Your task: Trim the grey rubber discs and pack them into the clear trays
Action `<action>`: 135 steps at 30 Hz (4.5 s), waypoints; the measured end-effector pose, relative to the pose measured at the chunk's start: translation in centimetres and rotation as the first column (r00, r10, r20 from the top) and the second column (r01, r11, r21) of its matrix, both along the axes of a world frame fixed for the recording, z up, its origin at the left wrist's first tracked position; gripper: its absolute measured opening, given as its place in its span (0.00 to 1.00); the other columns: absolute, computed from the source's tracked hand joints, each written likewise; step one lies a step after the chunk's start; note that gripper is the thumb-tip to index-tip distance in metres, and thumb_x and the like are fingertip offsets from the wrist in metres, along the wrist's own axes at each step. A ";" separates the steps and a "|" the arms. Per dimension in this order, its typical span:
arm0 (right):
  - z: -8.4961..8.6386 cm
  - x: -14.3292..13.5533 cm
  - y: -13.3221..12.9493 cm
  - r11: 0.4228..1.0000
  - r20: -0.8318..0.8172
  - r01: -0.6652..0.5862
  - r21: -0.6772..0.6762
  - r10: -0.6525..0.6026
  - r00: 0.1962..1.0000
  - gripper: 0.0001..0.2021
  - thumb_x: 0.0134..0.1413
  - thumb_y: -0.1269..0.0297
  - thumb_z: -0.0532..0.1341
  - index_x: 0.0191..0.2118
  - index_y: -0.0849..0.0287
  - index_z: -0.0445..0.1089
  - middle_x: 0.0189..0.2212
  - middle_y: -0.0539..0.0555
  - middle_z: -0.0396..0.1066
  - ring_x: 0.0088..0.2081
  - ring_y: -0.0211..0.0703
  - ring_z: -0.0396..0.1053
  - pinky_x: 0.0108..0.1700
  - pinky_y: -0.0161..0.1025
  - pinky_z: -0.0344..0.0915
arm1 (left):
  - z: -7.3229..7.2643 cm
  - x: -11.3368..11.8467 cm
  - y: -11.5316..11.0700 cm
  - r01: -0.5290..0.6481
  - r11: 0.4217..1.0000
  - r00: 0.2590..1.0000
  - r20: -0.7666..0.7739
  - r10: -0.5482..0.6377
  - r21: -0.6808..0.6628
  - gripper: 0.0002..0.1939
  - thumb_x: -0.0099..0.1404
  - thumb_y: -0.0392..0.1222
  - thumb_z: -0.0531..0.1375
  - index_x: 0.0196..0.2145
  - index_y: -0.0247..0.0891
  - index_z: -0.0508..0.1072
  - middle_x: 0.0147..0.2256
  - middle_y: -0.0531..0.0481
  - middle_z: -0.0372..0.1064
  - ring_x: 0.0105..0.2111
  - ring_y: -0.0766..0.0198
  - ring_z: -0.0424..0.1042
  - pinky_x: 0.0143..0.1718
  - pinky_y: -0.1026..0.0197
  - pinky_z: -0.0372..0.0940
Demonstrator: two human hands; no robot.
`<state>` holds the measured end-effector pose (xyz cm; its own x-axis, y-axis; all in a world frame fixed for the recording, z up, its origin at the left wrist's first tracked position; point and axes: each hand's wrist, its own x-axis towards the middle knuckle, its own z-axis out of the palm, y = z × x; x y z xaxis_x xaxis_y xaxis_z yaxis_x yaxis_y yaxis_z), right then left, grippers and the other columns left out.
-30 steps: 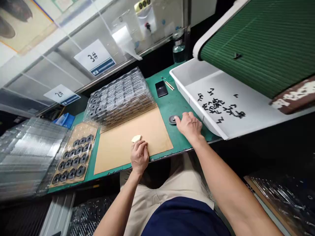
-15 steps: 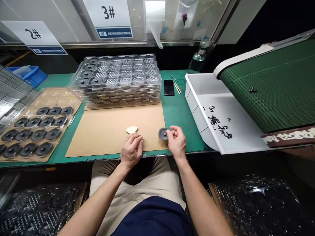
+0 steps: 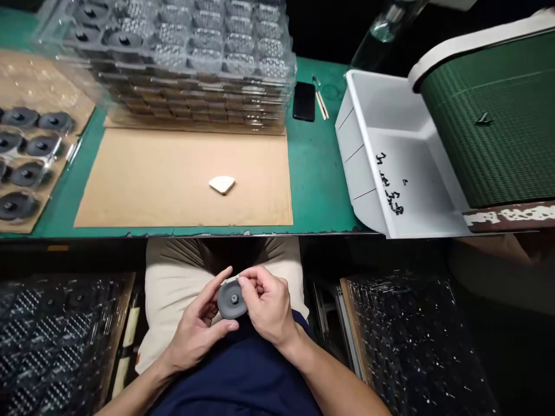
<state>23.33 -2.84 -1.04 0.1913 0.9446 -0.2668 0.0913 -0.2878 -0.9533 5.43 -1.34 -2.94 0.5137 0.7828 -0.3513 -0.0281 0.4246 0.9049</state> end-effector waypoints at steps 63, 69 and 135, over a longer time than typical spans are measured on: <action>3.0 0.3 -3.4 0.959 -0.313 -0.180 -0.218 0.106 0.944 0.24 0.71 0.47 0.57 0.26 0.57 0.63 0.13 0.46 0.62 0.15 0.33 0.56 0.20 0.31 0.53 | 2.0 -1.4 0.0 0.085 0.994 0.994 0.070 -0.089 0.067 0.30 0.61 0.45 0.72 0.60 0.43 0.73 0.54 0.42 0.76 0.55 0.48 0.74 0.60 0.50 0.67; 3.0 0.5 -3.4 0.971 -0.235 -0.181 -0.155 0.141 0.962 0.23 0.72 0.49 0.57 0.26 0.57 0.63 0.14 0.46 0.64 0.17 0.34 0.59 0.22 0.32 0.57 | 1.9 -1.5 0.0 0.125 0.987 0.989 0.068 -0.132 0.099 0.32 0.63 0.42 0.70 0.63 0.43 0.69 0.57 0.42 0.73 0.58 0.50 0.72 0.62 0.52 0.65; 2.1 -1.2 -2.7 0.971 -0.580 -0.161 -0.177 0.029 0.814 0.21 0.72 0.47 0.57 0.36 0.62 0.69 0.27 0.55 0.77 0.20 0.38 0.72 0.24 0.33 0.68 | 3.3 0.6 -0.3 -0.129 0.954 0.953 0.233 0.195 -0.272 0.30 0.74 0.40 0.51 0.70 0.28 0.60 0.26 0.49 0.74 0.28 0.61 0.67 0.34 0.60 0.66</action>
